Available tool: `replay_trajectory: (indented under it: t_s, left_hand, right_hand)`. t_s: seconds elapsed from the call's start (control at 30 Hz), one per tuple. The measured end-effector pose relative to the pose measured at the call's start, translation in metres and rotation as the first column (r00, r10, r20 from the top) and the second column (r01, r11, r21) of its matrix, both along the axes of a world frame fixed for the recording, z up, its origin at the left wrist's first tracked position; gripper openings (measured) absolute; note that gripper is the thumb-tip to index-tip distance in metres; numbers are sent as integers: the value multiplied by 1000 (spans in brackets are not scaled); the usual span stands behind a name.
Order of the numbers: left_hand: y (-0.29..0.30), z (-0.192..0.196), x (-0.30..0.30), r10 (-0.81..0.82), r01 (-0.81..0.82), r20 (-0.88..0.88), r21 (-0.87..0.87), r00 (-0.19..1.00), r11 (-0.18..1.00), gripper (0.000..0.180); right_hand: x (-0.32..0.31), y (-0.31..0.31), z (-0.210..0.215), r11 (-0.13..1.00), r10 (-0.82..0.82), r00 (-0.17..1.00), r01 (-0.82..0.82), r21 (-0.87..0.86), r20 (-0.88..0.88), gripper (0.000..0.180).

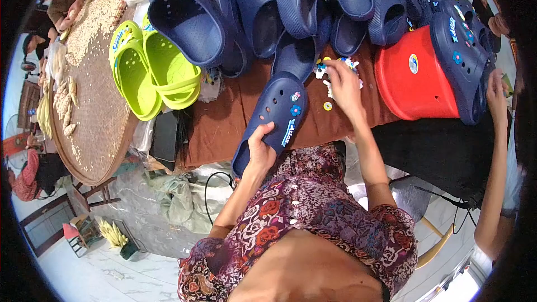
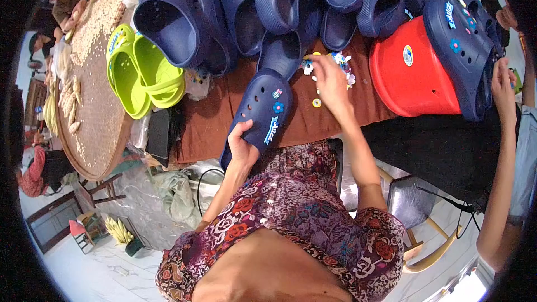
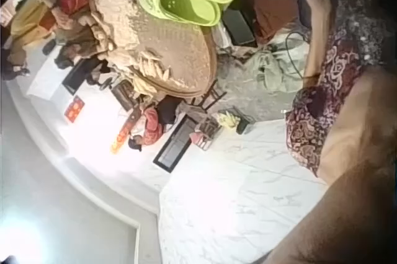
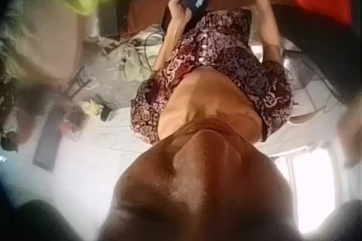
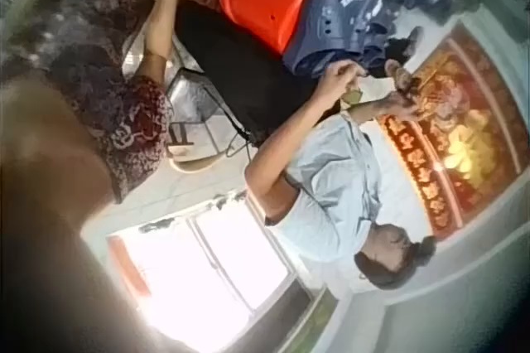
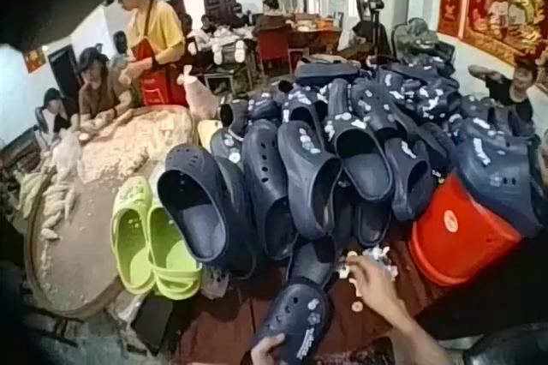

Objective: Adding decorative charms and pins into the holes of foam clogs.

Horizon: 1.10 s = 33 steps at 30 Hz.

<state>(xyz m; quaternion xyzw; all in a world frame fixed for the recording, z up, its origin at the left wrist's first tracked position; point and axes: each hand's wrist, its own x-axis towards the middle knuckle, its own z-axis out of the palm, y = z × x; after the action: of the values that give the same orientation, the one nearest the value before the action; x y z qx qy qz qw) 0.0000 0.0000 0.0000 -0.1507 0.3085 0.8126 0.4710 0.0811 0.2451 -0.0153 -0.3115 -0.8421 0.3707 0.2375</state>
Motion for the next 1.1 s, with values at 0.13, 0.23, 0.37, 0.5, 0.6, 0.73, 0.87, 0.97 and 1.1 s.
replay_trajectory:
  t_s: [0.13,0.23,0.37,0.5,0.6,0.73,0.87,0.97,1.1]
  left_hand:
    - [2,8,-2,-24,24,20,-23,1000,999,41]
    - [2,4,-3,-57,58,22,-61,998,996,40]
    - [2,3,-6,-91,89,-13,-112,996,990,41]
    - [4,5,-11,-103,101,-4,-116,995,988,39]
    - [4,7,-16,-126,128,24,-121,992,984,38]
    - [6,7,-18,-143,147,48,-96,989,984,38]
    - [8,21,-19,-168,179,108,-94,980,979,36]
    - [7,23,-21,-216,224,142,-48,966,973,36]
    - [8,29,-21,-215,225,161,-50,963,973,35]
  right_hand:
    - [-5,27,-7,941,-35,986,-22,339,163,22]
    - [-10,28,-19,900,-29,978,-64,432,207,23]
    - [-14,33,-33,840,-39,951,-136,526,308,27]
    - [-10,34,-29,855,-19,959,-130,503,281,15]
    - [-4,33,-19,873,43,973,-147,466,227,11]
    - [3,18,10,976,44,996,-58,208,72,12]
    - [0,-16,35,985,154,975,-138,106,-158,15]
    - [-7,-41,50,950,287,950,-267,160,-122,20]
    - [-9,-48,44,801,408,912,-332,498,-48,22]
